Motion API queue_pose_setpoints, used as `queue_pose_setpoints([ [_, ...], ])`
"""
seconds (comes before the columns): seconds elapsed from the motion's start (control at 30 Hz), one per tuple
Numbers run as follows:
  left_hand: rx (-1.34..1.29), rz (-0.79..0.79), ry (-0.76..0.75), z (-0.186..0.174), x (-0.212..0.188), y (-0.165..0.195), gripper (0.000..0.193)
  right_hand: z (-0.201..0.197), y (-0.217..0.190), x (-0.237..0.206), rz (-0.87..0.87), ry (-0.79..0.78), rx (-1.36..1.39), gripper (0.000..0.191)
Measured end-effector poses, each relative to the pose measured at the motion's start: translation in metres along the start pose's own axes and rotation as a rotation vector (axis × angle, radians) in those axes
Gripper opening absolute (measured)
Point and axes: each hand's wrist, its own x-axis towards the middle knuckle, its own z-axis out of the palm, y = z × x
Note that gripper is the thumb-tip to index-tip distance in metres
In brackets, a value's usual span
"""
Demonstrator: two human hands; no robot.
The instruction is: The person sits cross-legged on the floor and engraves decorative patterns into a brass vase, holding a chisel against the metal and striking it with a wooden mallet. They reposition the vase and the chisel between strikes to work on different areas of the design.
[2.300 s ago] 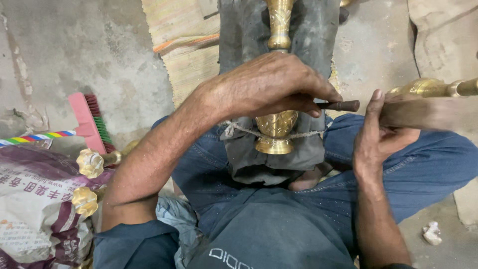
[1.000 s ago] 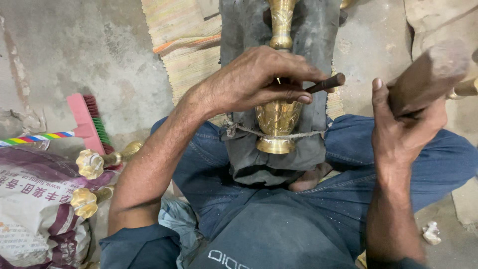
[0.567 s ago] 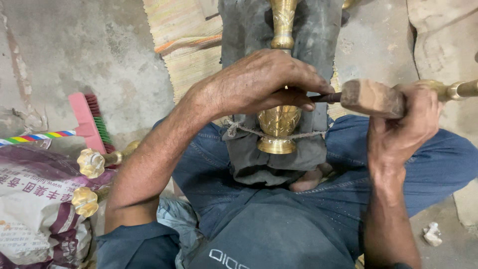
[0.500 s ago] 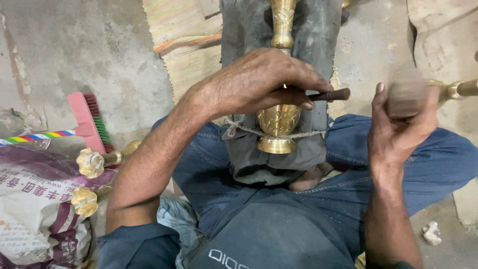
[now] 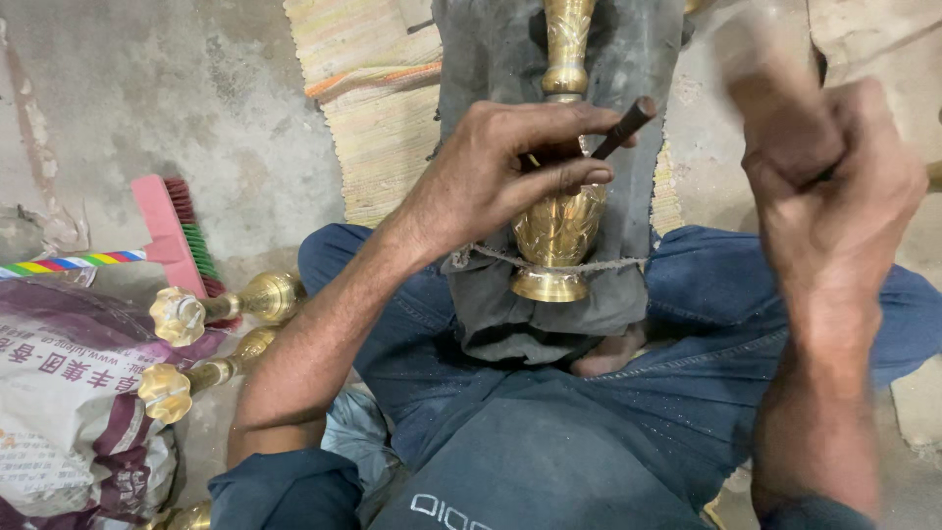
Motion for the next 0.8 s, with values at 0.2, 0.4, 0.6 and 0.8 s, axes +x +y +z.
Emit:
queue_pose_setpoints([
  [0.2, -0.081, -0.132, 0.231, 0.011, -0.020, 0.016, 0.037, -0.015, 0.002, 0.056, -0.098, -0.298, 0.067, 0.021],
  [0.4, -0.063, -0.275, 0.408, 0.025, -0.025, 0.031, 0.033, 0.006, 0.037, 0.082, -0.275, -0.375, 0.086, 0.024],
  [0.6, -0.138, -0.320, 0.465, 0.028, -0.024, 0.036, 0.029, 0.036, 0.059, 0.101, -0.316, -0.467, -0.044, 0.016],
  [0.8, -0.145, -0.373, 0.572, 0.040, -0.031, 0.042, 0.031, 0.032, 0.043, 0.111, -0.417, -0.435, 0.003, 0.014],
])
